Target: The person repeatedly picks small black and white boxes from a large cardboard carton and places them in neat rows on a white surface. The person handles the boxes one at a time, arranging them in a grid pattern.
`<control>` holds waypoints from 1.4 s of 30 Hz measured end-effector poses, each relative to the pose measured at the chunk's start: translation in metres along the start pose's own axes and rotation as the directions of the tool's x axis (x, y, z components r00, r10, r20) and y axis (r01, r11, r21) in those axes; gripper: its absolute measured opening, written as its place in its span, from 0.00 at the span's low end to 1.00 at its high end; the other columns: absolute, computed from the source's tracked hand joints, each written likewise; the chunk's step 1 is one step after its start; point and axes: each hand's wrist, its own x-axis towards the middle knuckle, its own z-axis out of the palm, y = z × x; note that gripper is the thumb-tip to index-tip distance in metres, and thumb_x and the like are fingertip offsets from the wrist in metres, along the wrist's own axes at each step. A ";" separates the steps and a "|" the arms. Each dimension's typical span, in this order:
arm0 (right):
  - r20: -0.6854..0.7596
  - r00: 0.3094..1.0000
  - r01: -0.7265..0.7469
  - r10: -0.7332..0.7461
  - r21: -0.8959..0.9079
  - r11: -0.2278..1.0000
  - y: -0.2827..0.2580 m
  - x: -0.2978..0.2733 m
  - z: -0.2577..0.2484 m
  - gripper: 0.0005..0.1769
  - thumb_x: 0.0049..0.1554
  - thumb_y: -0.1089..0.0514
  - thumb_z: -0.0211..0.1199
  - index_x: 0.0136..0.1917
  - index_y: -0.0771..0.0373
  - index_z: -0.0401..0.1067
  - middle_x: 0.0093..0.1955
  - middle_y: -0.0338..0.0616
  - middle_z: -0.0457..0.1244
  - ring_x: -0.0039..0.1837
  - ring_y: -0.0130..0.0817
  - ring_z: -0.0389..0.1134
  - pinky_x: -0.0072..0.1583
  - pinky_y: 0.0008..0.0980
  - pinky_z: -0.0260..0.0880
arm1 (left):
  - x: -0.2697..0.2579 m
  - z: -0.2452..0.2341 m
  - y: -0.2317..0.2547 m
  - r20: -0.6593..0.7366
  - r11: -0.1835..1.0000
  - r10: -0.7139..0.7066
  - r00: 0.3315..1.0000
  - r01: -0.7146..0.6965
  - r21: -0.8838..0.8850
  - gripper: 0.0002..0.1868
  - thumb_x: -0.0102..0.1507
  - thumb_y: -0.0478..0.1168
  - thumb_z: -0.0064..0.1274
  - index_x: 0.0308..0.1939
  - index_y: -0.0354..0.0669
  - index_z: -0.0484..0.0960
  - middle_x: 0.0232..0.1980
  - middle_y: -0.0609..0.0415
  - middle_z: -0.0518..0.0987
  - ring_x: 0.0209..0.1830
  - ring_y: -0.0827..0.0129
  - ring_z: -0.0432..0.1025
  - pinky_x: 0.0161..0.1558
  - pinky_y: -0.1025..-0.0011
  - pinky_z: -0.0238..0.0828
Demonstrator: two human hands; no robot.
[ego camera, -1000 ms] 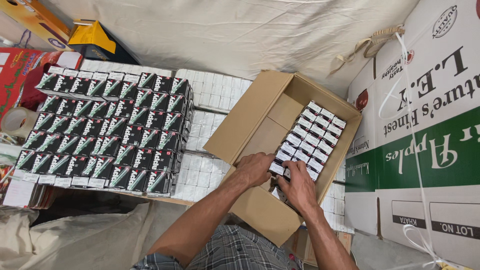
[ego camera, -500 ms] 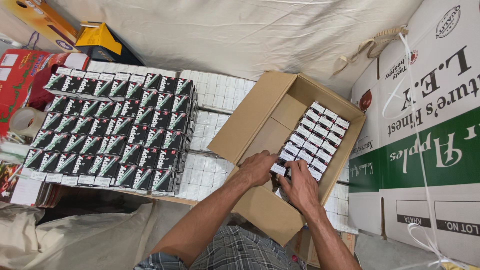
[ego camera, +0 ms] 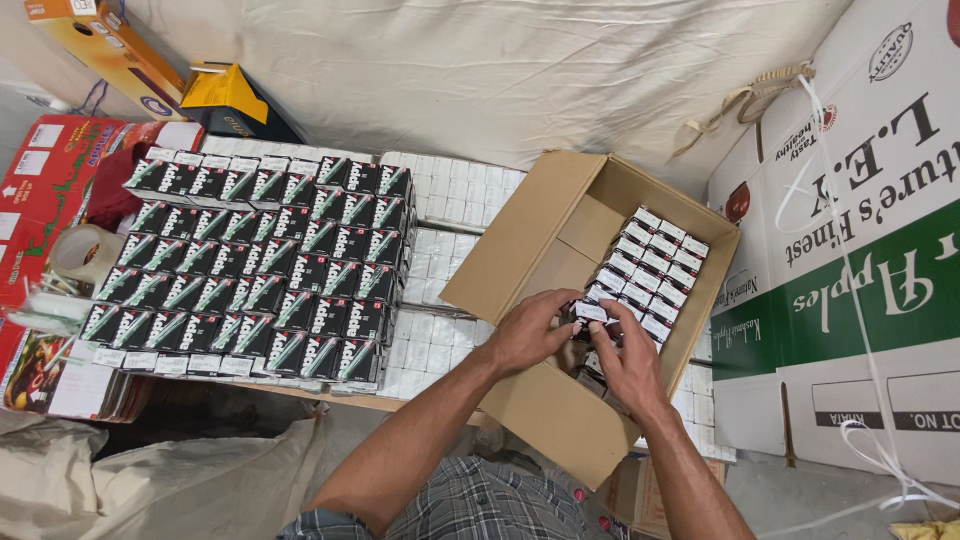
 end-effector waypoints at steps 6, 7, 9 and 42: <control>-0.102 0.988 0.121 -0.113 0.074 0.990 -0.027 0.002 0.017 0.18 0.66 0.56 0.55 0.68 0.60 0.70 0.62 0.55 0.67 0.53 0.47 0.71 0.52 0.41 0.72 | -0.027 -0.023 0.005 -0.130 0.988 0.060 0.990 -0.077 -0.134 0.29 0.60 0.38 0.60 0.65 0.42 0.73 0.49 0.35 0.77 0.50 0.40 0.77 0.51 0.54 0.78; -0.101 0.988 0.129 -0.121 0.075 0.989 -0.034 0.003 0.022 0.18 0.66 0.56 0.55 0.68 0.60 0.70 0.62 0.55 0.67 0.53 0.47 0.71 0.52 0.41 0.72 | -0.034 -0.031 0.006 -0.137 0.988 0.061 0.989 -0.079 -0.129 0.29 0.60 0.38 0.60 0.65 0.42 0.73 0.49 0.35 0.77 0.50 0.40 0.77 0.51 0.54 0.78; -0.114 0.984 0.147 -0.133 0.127 0.981 -0.050 0.003 0.033 0.19 0.68 0.55 0.51 0.69 0.61 0.71 0.61 0.55 0.67 0.55 0.44 0.70 0.53 0.44 0.72 | -0.053 -0.046 0.008 -0.143 0.986 0.069 0.987 -0.090 -0.143 0.33 0.59 0.38 0.61 0.68 0.44 0.71 0.53 0.37 0.76 0.53 0.41 0.76 0.54 0.55 0.77; 0.283 0.841 0.419 -0.462 0.199 0.886 -0.296 0.042 0.280 0.37 0.57 0.64 0.59 0.78 0.61 0.52 0.74 0.62 0.52 0.72 0.73 0.54 0.67 0.79 0.59 | -0.236 -0.291 -0.110 -0.443 0.801 -0.417 0.794 0.090 -0.592 0.29 0.60 0.36 0.65 0.65 0.37 0.76 0.59 0.30 0.77 0.54 0.57 0.77 0.51 0.61 0.80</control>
